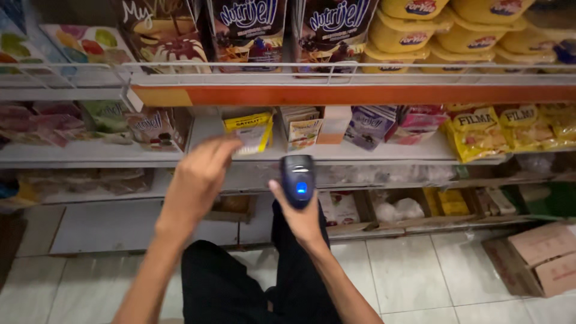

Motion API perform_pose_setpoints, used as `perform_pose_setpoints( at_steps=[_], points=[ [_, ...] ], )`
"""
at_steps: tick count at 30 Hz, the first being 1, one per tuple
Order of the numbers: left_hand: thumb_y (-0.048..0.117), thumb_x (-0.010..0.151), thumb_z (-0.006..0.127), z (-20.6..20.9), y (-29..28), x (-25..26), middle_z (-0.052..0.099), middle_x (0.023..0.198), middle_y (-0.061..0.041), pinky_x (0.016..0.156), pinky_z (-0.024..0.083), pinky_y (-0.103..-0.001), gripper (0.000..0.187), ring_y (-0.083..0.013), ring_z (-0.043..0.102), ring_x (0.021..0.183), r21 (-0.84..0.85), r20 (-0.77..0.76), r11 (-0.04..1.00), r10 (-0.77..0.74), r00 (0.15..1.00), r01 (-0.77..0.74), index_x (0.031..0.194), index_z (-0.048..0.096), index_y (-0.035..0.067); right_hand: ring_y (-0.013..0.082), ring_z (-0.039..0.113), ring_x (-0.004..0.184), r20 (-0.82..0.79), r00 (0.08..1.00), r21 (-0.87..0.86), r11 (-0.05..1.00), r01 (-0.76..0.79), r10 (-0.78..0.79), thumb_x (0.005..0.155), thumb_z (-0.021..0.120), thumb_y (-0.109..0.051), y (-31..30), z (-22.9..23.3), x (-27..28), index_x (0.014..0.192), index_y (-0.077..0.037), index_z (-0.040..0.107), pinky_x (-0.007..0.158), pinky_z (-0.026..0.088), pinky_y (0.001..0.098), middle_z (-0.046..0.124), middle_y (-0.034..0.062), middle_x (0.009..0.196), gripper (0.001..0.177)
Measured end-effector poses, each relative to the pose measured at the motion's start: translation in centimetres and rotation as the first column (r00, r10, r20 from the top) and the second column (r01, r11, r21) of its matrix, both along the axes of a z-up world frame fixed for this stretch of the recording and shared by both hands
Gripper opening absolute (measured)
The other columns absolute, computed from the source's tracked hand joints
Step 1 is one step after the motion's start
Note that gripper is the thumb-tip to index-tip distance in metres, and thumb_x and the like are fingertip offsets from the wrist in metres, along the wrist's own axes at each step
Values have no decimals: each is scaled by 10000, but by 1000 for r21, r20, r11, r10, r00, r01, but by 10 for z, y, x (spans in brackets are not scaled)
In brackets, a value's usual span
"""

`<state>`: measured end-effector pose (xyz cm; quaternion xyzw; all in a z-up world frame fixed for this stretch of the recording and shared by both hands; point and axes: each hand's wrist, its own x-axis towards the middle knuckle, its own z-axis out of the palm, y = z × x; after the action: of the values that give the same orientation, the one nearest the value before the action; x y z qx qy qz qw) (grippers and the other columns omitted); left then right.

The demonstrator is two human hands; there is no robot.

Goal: The person sits on the floor in a store aisle and repeatedly scans yellow product boxes with a handheld barcode scanner. They take boxes from a cardboard container on the floor, scan them, and place them onto a nearby shelf.

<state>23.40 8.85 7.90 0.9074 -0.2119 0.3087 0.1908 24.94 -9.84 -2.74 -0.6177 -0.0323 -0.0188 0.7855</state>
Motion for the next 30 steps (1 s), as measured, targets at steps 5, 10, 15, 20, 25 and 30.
perform_pose_setpoints(
  at_steps=[5,10,15,20,25,30],
  points=[
    [-37,916,616,12,0,25,689,1115,-198,887,524,-470,313,-399,658,1062,-4,-55,1000,22,998,-22,1224,633,18,372,638,1136,530,789,-437,898,-59,310,778,756,-48,-10,6,32,1101,-22,652,968,521,411,568,218,1337,341],
    [-54,852,591,12,-1,36,672,1171,-206,929,509,-480,409,-411,631,1116,50,-30,999,18,999,-17,1255,620,13,440,624,1237,428,751,-660,742,-120,502,723,680,46,-3,12,60,1253,-13,651,1026,508,467,401,202,1610,535],
    [-43,810,603,-6,18,56,664,1172,-201,954,481,-507,475,-423,603,1146,22,-72,1000,-2,997,4,1283,598,8,446,633,1133,415,790,-728,685,-10,452,692,637,51,30,10,90,1301,-19,601,929,533,492,406,234,1550,615],
    [-7,895,616,-28,24,71,662,1167,-210,933,483,-495,483,-417,602,1118,70,-106,996,69,992,-62,1376,583,31,491,606,1106,213,847,-837,538,-100,488,739,685,6,42,0,102,1425,-55,530,893,509,539,487,254,1426,707],
    [-38,730,570,4,25,66,644,1169,-214,980,485,-478,621,-418,585,1157,203,62,977,51,997,-62,1350,578,2,472,621,1100,386,788,-782,623,5,479,724,738,-29,55,5,109,1337,-49,579,876,521,523,515,206,1385,633],
    [-58,785,590,-18,10,48,654,1138,-177,956,500,-448,561,-378,607,1099,197,-3,955,228,974,-223,1341,615,18,446,635,1133,405,761,-832,550,76,508,674,687,62,43,-26,97,1190,-66,652,951,536,490,486,153,1453,533]
  ],
)
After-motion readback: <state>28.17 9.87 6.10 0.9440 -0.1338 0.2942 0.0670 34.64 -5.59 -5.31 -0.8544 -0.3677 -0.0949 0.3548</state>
